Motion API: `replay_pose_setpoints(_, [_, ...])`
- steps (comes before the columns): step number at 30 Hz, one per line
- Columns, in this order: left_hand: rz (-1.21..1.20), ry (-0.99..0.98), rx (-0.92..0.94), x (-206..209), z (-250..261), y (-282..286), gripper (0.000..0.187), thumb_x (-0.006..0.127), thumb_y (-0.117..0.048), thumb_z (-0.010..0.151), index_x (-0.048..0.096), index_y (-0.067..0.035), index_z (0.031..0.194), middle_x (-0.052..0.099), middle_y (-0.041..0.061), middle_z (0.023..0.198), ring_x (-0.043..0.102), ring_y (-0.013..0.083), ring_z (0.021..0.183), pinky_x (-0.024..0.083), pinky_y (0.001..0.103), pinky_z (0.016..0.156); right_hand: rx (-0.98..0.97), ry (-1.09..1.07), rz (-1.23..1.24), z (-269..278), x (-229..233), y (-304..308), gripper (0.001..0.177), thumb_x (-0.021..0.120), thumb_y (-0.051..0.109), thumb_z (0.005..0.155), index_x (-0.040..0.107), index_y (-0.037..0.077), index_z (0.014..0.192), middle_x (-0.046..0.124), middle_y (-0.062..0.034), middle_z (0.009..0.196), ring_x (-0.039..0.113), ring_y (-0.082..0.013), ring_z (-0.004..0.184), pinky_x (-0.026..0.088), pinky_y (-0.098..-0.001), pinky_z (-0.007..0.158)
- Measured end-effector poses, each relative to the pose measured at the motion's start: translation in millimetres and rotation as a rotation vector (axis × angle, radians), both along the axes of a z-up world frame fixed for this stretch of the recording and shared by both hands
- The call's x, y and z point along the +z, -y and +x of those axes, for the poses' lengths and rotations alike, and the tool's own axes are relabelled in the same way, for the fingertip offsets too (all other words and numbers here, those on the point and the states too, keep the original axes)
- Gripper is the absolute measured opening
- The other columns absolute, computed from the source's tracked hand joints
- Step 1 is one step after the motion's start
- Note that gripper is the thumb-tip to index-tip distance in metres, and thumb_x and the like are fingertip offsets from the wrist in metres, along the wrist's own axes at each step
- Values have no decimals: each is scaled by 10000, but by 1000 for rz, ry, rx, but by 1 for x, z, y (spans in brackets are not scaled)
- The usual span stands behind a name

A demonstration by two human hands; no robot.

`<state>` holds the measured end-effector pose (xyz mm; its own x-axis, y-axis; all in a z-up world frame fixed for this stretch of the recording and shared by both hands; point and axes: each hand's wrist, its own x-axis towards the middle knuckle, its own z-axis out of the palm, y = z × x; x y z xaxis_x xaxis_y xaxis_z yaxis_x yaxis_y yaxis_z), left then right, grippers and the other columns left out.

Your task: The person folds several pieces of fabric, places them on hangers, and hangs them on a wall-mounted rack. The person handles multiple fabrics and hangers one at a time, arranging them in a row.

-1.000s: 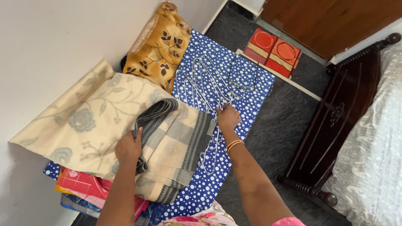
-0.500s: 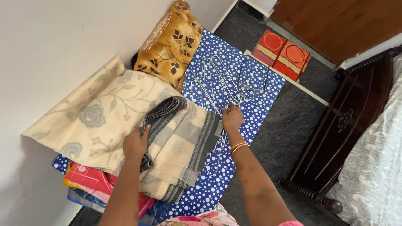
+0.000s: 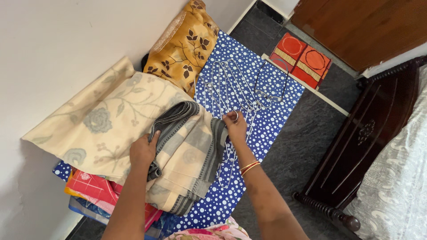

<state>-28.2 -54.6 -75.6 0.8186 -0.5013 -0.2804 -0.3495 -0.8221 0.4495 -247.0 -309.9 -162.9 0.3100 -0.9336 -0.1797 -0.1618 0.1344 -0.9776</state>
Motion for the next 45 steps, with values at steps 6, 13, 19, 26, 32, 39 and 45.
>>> replay_pose_setpoints(6, [11, 23, -14, -6, 1, -1, 602, 521, -594, 997, 776, -52, 1057, 724, 260, 902, 694, 437, 901, 535, 507, 850, 88, 61, 172, 2, -12, -25, 223, 686, 242, 920, 727, 89, 1077, 711, 23, 848, 618, -63, 746, 499, -219, 694])
replay_pose_setpoints(13, [-56, 88, -18, -10, 0, -2, 598, 543, -595, 972, 760, -48, 1078, 714, 270, 906, 676, 454, 902, 517, 525, 834, 58, 287, 412, 8, 21, -27, 234, 668, 265, 989, 694, 46, 1068, 684, 44, 790, 461, -47, 587, 319, -233, 495])
replay_pose_setpoints(19, [13, 2, 16, 3, -4, 0, 596, 521, -609, 985, 778, -79, 1073, 734, 240, 930, 697, 423, 941, 532, 500, 876, -35, 163, -89, -19, 114, -31, 336, 605, 297, 1042, 729, 36, 1213, 599, 93, 748, 471, -6, 632, 391, -178, 569])
replay_pose_setpoints(26, [4, -18, 13, 6, -2, 0, 582, 517, -604, 982, 771, -92, 1087, 739, 234, 929, 697, 424, 934, 529, 502, 875, 76, 90, -114, -41, 144, -72, 322, 584, 211, 1050, 691, 77, 1322, 571, 66, 758, 466, -13, 655, 361, -180, 578])
replay_pose_setpoints(32, [-61, 4, -42, -8, 5, -8, 602, 528, -608, 984, 769, -61, 1051, 725, 258, 933, 687, 443, 930, 531, 505, 857, 220, 0, 62, -6, 124, -147, 456, 550, 151, 1013, 547, 168, 1469, 645, 27, 821, 493, -40, 611, 452, -206, 536])
replay_pose_setpoints(39, [-283, -29, -119, -25, 15, -19, 567, 564, -579, 961, 767, -49, 979, 714, 263, 868, 689, 460, 869, 535, 508, 796, 328, 27, 26, 27, 103, -174, 544, 522, 83, 1017, 455, 149, 1553, 620, -20, 829, 553, -66, 625, 498, -227, 585])
replay_pose_setpoints(45, [-339, -129, -112, -16, 18, -22, 515, 599, -544, 940, 750, -57, 1013, 720, 252, 858, 696, 448, 860, 537, 499, 786, 307, -57, -58, 45, 97, -195, 473, 613, 40, 984, 566, 76, 1453, 626, -38, 818, 601, -89, 648, 515, -242, 603])
